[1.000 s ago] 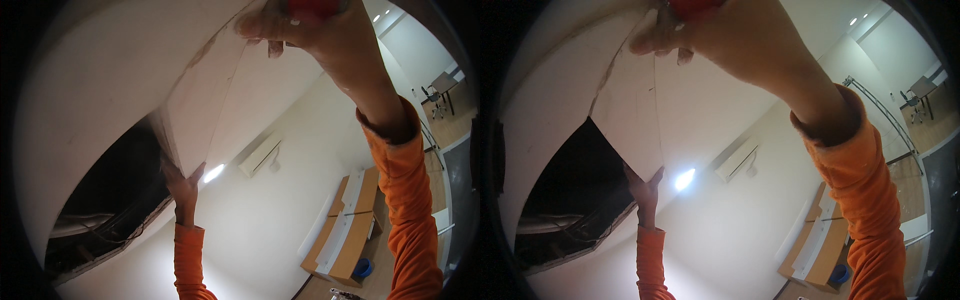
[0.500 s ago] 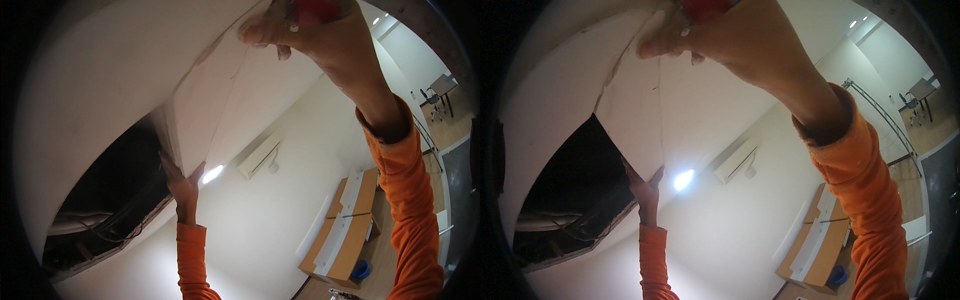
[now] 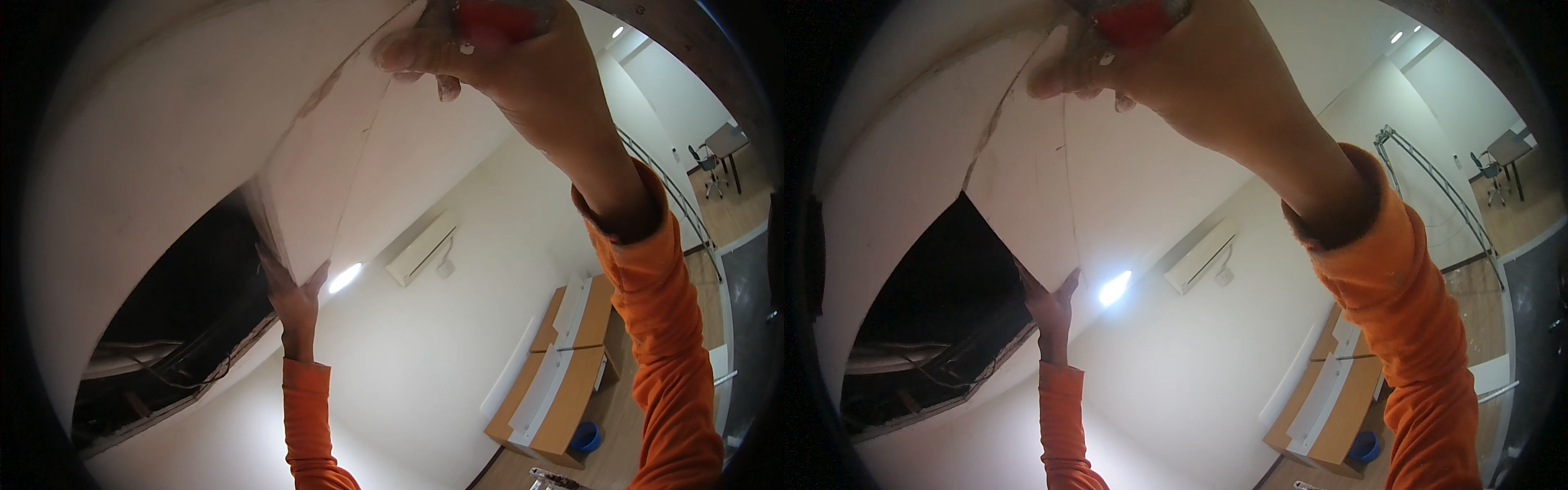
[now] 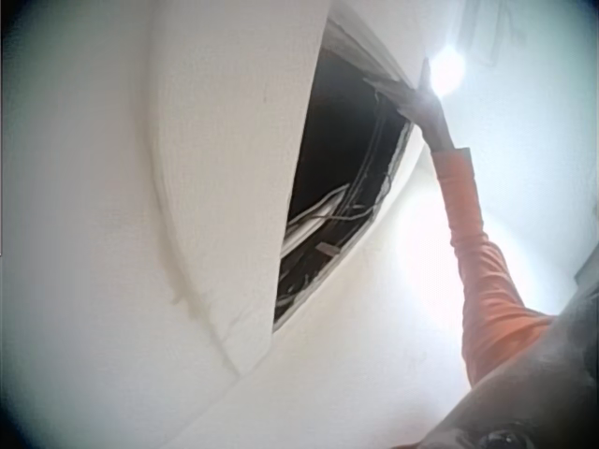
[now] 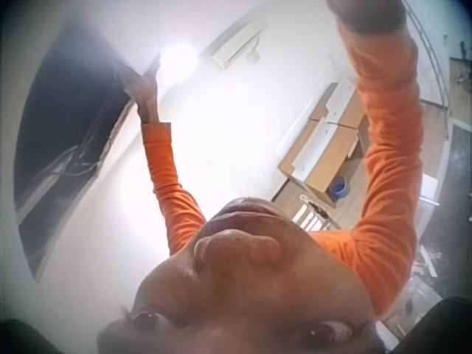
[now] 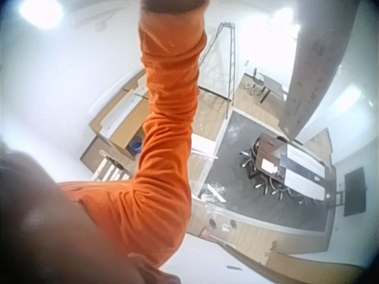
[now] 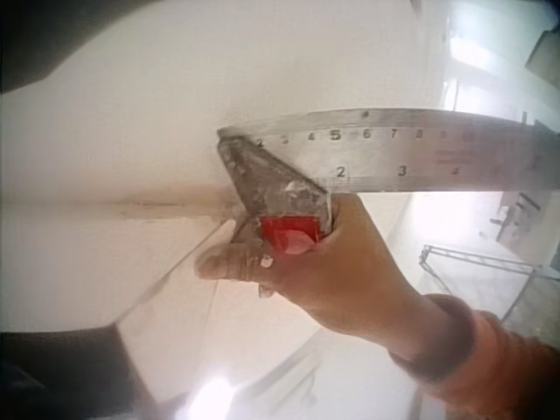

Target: The person installs ceiling panels by measuring and cutting them to fit an opening, then lifting and securing them into place. The person uses a metal ruler to measure and a utility knife to cut the panels, and a ladder to reach the ceiling.

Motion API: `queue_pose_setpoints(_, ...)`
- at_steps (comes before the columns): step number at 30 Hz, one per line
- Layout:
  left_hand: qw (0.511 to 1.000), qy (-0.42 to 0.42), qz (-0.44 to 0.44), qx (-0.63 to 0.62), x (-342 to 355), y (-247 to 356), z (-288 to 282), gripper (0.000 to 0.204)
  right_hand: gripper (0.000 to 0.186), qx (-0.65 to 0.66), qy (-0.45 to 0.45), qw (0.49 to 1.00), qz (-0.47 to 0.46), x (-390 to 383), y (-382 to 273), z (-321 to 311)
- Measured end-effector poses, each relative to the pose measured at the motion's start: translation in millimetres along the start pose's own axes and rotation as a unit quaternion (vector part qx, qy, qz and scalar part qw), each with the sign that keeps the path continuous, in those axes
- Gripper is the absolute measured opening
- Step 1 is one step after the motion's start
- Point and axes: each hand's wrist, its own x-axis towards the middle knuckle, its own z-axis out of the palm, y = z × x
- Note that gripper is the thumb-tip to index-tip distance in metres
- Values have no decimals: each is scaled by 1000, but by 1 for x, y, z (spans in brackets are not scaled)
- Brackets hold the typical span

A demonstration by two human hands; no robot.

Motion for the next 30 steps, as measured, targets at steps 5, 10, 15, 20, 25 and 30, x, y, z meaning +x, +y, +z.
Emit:
queue_pose_setpoints(5,999,-19,-33,-31,1,1,-1,120,40,-34,55,985,-161,-5,18,10)
queue_pose_setpoints(10,1000,-15,-25,0,4,1,-1,120,31,-113,100,951,-271,-16,39,27)
queue_pose_setpoints(15,999,-13,-28,-32,2,1,-4,117,23,-170,149,904,-363,-23,37,47)
queue_pose_setpoints(20,997,-30,-53,-52,0,2,-6,113,14,-109,152,929,-319,-22,26,39)
queue_pose_setpoints(25,998,-21,-39,-38,2,3,-5,112,38,56,146,971,-178,-14,20,26)
queue_pose_setpoints(30,998,-20,-44,-49,4,6,-6,112,34,-29,132,990,-50,-18,7,16)
